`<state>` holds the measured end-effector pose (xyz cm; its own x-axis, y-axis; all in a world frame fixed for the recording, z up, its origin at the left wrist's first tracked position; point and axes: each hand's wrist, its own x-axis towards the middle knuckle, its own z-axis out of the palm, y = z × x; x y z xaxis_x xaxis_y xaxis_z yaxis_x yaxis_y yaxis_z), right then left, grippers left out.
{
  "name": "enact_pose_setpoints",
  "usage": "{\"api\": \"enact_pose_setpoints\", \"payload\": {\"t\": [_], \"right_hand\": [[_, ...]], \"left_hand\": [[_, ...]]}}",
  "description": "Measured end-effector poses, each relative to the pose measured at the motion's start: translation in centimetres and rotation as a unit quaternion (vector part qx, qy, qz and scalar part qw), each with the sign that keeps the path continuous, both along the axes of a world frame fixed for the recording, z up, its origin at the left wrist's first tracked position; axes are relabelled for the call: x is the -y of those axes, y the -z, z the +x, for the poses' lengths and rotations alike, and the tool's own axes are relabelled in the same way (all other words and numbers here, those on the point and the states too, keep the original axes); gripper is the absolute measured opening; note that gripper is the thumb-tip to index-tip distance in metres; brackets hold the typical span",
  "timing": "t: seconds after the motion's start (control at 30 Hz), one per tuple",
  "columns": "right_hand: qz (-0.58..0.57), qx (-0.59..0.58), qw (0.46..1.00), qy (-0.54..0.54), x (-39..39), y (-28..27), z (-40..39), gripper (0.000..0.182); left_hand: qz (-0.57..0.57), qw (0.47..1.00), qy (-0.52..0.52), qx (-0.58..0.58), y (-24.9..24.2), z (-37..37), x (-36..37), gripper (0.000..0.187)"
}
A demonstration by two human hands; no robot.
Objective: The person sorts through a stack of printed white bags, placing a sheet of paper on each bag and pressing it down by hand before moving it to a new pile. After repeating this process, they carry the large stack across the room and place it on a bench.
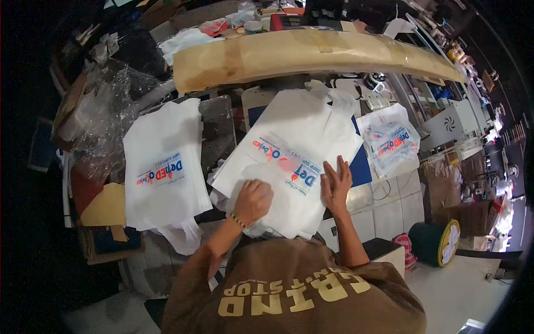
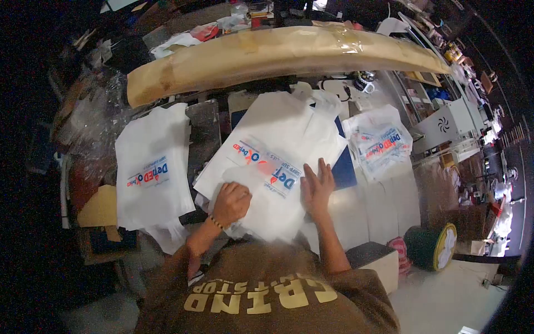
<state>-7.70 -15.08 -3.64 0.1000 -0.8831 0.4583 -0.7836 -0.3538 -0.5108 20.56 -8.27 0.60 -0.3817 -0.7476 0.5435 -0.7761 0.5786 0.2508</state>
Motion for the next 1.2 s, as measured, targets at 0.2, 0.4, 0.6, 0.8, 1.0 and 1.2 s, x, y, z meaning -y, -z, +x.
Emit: {"api": "enact_pose_setpoints", "payload": {"t": [0.2, 0.4, 0.6, 0.8, 1.0, 1.2], "right_hand": [[0.004, -0.012, 1.000, -0.023, 0.0, -0.6, -0.4, 0.037], [0.028, 0.001, 0.999, -0.047, 0.2, 0.1, -1.5, 0.042], [0.032, 0.048, 0.997, -0.058, 0.0, -2.1, -1.2, 0.051], [0.100, 0.008, 0.994, -0.038, -0.1, -1.6, -1.7, 0.064], [0.065, 0.024, 0.997, -0.040, 0.6, -0.3, -2.1, 0.074], [0.011, 0.022, 0.999, -0.042, 0.3, -0.6, -1.9, 0.074]], "left_hand": [[0.131, 0.986, 0.074, -0.073, -0.7, -0.2, -5.8, 0.005], [0.464, 0.867, 0.117, -0.138, -3.0, 6.1, -10.5, 0.013], [0.686, 0.716, 0.045, 0.125, -8.4, 13.9, -13.4, 0.035], [0.251, 0.932, -0.193, -0.178, -3.9, 11.5, 1.5, 0.047], [0.270, 0.903, -0.291, -0.165, -0.3, 8.4, 10.3, 0.039], [0.266, 0.895, -0.344, -0.095, -5.4, 5.8, 7.8, 0.026]]}}
